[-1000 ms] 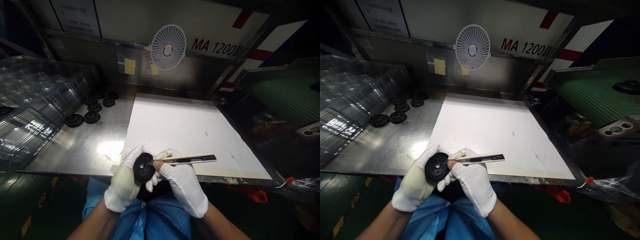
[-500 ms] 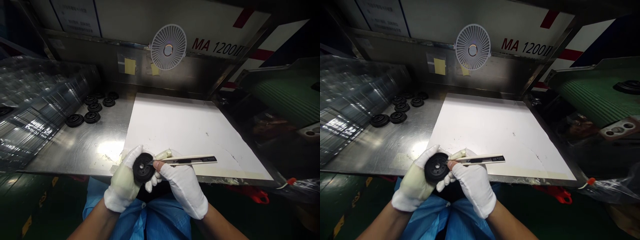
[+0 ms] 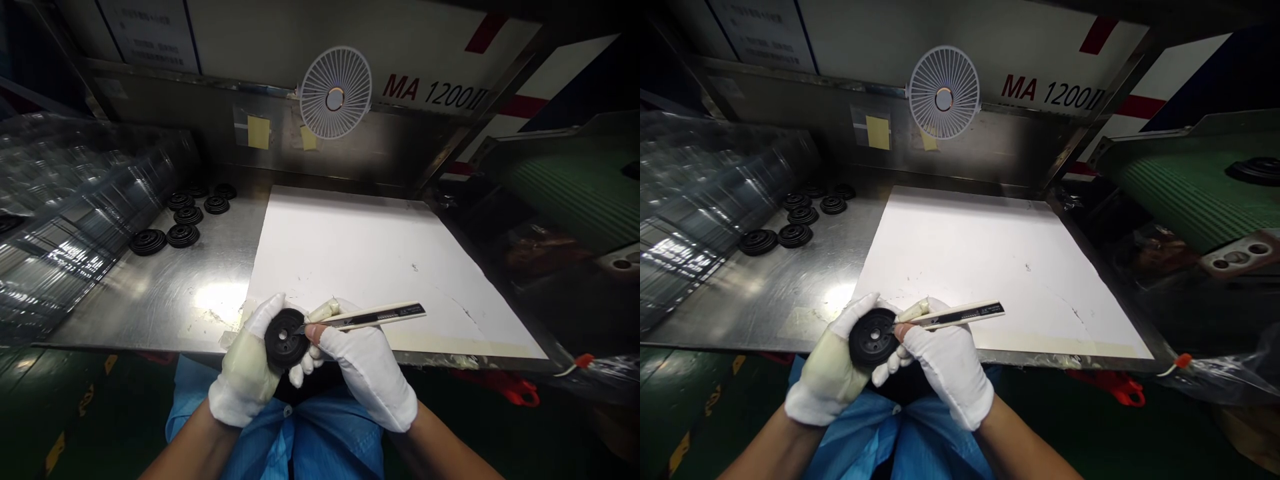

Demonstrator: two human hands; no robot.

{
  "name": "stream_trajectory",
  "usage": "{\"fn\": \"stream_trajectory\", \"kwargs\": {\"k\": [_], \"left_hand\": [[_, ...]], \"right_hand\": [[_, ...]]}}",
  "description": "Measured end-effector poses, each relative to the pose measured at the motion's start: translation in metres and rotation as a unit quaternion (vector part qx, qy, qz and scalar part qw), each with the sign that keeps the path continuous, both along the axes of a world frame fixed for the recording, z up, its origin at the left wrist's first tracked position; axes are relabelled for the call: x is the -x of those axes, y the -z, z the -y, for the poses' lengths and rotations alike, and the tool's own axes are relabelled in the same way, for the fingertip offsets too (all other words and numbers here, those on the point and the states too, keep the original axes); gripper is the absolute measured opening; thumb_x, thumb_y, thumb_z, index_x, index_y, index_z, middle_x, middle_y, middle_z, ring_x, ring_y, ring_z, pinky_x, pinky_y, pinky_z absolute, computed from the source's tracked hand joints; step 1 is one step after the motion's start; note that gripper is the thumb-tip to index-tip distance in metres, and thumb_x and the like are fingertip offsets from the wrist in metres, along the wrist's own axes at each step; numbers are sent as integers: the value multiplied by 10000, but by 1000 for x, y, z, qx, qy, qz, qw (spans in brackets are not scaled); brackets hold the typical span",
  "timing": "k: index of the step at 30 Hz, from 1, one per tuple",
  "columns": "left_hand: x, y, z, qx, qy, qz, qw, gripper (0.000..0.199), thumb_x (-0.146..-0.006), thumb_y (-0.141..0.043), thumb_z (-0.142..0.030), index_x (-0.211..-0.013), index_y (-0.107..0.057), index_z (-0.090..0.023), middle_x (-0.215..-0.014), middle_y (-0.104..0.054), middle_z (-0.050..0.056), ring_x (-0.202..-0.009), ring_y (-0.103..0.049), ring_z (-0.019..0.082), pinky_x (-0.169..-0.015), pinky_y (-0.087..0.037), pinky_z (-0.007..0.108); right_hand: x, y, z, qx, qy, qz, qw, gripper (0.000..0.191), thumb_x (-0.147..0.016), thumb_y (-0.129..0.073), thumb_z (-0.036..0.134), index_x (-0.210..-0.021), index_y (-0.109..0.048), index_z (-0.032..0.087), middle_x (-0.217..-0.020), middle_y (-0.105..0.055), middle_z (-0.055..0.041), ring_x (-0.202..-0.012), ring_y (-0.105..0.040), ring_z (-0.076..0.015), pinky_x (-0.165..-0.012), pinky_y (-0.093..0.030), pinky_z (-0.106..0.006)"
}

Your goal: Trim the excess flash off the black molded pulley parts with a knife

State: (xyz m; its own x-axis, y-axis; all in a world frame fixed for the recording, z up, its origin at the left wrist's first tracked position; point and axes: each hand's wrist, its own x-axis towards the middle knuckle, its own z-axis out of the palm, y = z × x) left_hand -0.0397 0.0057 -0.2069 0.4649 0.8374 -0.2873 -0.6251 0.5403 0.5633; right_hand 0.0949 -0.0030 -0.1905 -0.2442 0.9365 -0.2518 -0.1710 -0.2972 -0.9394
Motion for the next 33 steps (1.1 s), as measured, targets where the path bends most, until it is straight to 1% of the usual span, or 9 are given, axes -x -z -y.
{"fn": "stream_trajectory", "kwargs": {"k": [3,5,9,13,18,21,25,30,33], "left_hand": [[0,1,-1,-3,-20,-2,1000,561,-877,-376,-529,-734,-639,-55,-595,-621,129,-468,-584,170,-324,-378,201],[0,1,0,-9,-22,-11,1000,564,-878,-373,-528,-722,-636,-53,-575,-612,129,-460,-579,172,-319,-373,200],[0,1,1,-10,-15,-18,1000,590,-879,-362,-531,-716,-639,-35,-570,-603,137,-474,-582,174,-319,-368,191],[0,0,0,-6,-3,-18,1000,615,-874,-355,-545,-727,-642,-21,-579,-597,146,-495,-588,182,-321,-367,186],[0,1,-1,-5,-18,-19,1000,590,-872,-369,-542,-720,-636,-38,-571,-598,138,-465,-575,175,-321,-372,196],[0,1,0,-9,-16,-21,1000,595,-876,-364,-539,-718,-637,-34,-574,-600,141,-462,-572,172,-322,-369,197],[-1,0,0,-1,-12,-28,1000,595,-874,-363,-538,-729,-641,-32,-576,-596,140,-488,-584,176,-321,-363,187],[0,1,-3,10,-2,-14,1000,597,-869,-362,-556,-744,-638,-42,-588,-602,133,-486,-582,166,-324,-369,185],[1,1,-3,7,-16,-25,1000,569,-870,-376,-543,-731,-629,-53,-578,-601,127,-465,-574,165,-322,-373,193]], "right_hand": [[4,-2,1,-10,34,-26,999,202,-790,-670,299,-786,-522,161,-527,-538,29,-492,-569,-146,-505,-434,-256],[6,-3,2,-16,43,-30,999,213,-792,-666,303,-763,-508,163,-525,-537,27,-484,-560,-143,-500,-436,-257],[4,-2,1,3,22,-23,999,182,-793,-662,278,-800,-521,162,-512,-530,34,-481,-568,-149,-493,-427,-252],[0,0,0,3,5,4,1000,180,-808,-653,296,-782,-548,153,-534,-563,10,-507,-581,-152,-523,-434,-261],[2,0,-1,-24,22,-22,999,210,-800,-662,323,-785,-537,155,-526,-539,27,-489,-574,-152,-502,-427,-261],[3,-1,-2,-12,26,-4,1000,194,-797,-664,304,-791,-540,155,-514,-537,28,-488,-581,-159,-507,-427,-263],[-1,-1,-3,4,4,23,1000,206,-798,-664,312,-725,-562,148,-534,-570,-1,-512,-592,-163,-534,-438,-273],[-2,2,-4,9,0,3,1000,278,-787,-674,353,-648,-562,140,-553,-576,-14,-527,-586,-150,-549,-448,-271],[0,2,-4,2,15,-13,1000,234,-785,-678,334,-708,-566,143,-535,-561,4,-507,-580,-150,-526,-440,-265]]}}
